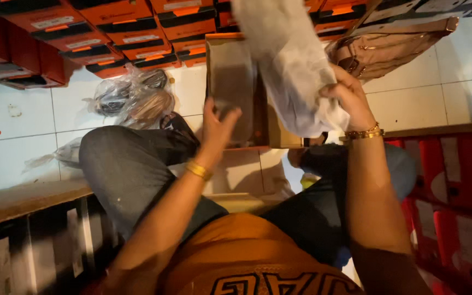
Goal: The person cleans a shoe by hand using a cloth after removing it from its box and protective bag.
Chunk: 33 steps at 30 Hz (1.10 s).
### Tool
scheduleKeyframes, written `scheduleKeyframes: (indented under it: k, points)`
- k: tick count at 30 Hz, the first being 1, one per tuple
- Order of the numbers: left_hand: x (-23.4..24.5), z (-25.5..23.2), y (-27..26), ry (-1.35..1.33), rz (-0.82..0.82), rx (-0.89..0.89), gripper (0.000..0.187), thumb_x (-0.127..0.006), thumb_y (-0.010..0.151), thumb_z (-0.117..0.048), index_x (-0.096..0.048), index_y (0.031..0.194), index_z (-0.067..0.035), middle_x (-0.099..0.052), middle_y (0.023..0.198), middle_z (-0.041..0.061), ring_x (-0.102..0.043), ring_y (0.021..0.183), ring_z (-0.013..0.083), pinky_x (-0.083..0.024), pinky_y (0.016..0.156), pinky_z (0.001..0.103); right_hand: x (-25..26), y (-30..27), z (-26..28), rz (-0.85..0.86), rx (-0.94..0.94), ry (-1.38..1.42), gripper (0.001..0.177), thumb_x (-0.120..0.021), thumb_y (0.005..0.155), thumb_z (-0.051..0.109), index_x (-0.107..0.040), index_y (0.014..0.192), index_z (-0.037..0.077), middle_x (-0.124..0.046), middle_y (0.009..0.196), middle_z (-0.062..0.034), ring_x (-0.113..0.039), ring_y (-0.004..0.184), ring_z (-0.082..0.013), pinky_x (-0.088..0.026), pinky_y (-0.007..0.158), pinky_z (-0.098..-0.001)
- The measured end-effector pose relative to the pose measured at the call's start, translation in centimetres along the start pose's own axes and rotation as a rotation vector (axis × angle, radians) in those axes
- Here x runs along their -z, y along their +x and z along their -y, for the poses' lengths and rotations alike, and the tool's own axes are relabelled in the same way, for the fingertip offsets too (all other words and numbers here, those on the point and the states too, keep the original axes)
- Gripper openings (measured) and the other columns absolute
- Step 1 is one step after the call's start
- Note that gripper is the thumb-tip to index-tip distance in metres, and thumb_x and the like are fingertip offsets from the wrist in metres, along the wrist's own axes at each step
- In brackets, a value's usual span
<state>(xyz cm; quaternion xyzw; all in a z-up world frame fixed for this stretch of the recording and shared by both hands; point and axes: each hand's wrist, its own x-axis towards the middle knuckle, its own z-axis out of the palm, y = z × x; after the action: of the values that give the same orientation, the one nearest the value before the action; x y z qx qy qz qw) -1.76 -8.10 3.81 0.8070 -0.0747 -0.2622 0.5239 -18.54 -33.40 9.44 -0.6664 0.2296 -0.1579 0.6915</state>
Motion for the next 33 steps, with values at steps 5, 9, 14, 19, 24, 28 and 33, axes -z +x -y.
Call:
scheduleKeyframes:
  k: [5, 9, 14, 19, 24, 28, 33]
  points:
    - [4.2, -3.3, 1.1, -1.098, 0.468, 0.056, 0.036, -0.078, 0.088, -0.037, -0.061, 0.117, -0.027, -0.066, 0.095, -0.003, -0.062, 0.076, 0.0121, -0.059, 0.06, 0.035, -5.4, -1.0, 5.0, 0.279, 0.178, -0.329, 0.046, -0.056, 0.088, 0.008, -0.06, 0.134, 0.014, -0.062, 0.143, -0.012, -0.075, 0.095, -0.0182, -0.068, 0.075, -0.0285]
    - [7.1, -7.2, 0.8, -1.317, 0.316, 0.21, 0.055, -0.071, 0.085, -0.042, -0.066, 0.132, -0.015, -0.071, 0.128, 0.013, -0.066, 0.121, 0.033, -0.053, 0.103, 0.05, -9.2, -2.0, 6.4, 0.392, 0.316, -0.357, 0.067, -0.061, 0.088, 0.025, -0.045, 0.15, 0.004, -0.06, 0.141, -0.0165, -0.067, 0.109, -0.0248, -0.063, 0.078, -0.0292]
    - [10.1, -7.4, 1.7, -1.584, 0.095, -0.005, 0.053, -0.077, 0.079, -0.031, -0.065, 0.124, -0.007, -0.071, 0.115, 0.013, -0.066, 0.108, 0.0312, -0.055, 0.098, 0.048, -9.0, -6.8, 8.1, -0.204, 0.316, -0.272, 0.017, -0.062, 0.103, 0.006, -0.064, 0.121, 0.006, -0.067, 0.119, -0.0066, -0.068, 0.106, -0.0161, -0.06, 0.09, -0.0279]
    - [10.1, -7.3, 0.5, -1.542, 0.077, 0.043, 0.057, -0.073, 0.078, -0.038, -0.064, 0.127, -0.01, -0.071, 0.119, 0.013, -0.066, 0.111, 0.0325, -0.055, 0.096, 0.048, -11.0, -11.2, 8.3, 0.006, 0.494, -0.594, 0.011, -0.061, 0.098, 0.0, -0.068, 0.106, 0.002, -0.067, 0.118, -0.0151, -0.063, 0.109, -0.0248, -0.05, 0.088, -0.0324]
    - [8.9, -6.1, -0.2, -1.453, 0.115, 0.164, 0.081, -0.079, 0.077, -0.05, -0.058, 0.141, -0.004, -0.063, 0.139, 0.022, -0.063, 0.126, 0.0398, -0.048, 0.112, 0.054, -11.0, -10.4, 4.7, -0.005, 0.711, -0.643, 0.012, -0.064, 0.096, 0.001, -0.07, 0.107, -0.002, -0.062, 0.101, -0.0206, -0.064, 0.096, -0.0418, -0.051, 0.083, -0.0486]
    - [9.1, -5.6, -0.9, -1.443, 0.193, 0.174, 0.079, -0.076, 0.08, -0.049, -0.058, 0.141, -0.002, -0.062, 0.139, 0.023, -0.063, 0.125, 0.04, -0.048, 0.111, 0.054, -11.9, -10.9, 6.3, 0.129, 0.697, -0.696, 0.025, -0.064, 0.092, 0.0, -0.07, 0.116, 0.001, -0.052, 0.128, -0.0289, -0.051, 0.129, -0.0484, -0.044, 0.105, -0.0525]
    - [8.9, -4.3, -0.1, -1.41, 0.225, 0.161, 0.068, -0.078, 0.082, -0.042, -0.063, 0.135, -0.002, -0.068, 0.132, 0.022, -0.068, 0.117, 0.039, -0.052, 0.105, 0.053, -11.0, -11.8, 5.4, 0.249, 0.6, -0.772, 0.044, -0.073, 0.081, 0.002, -0.069, 0.124, 0.004, -0.043, 0.151, -0.0338, -0.04, 0.143, -0.0506, -0.037, 0.113, -0.0554]
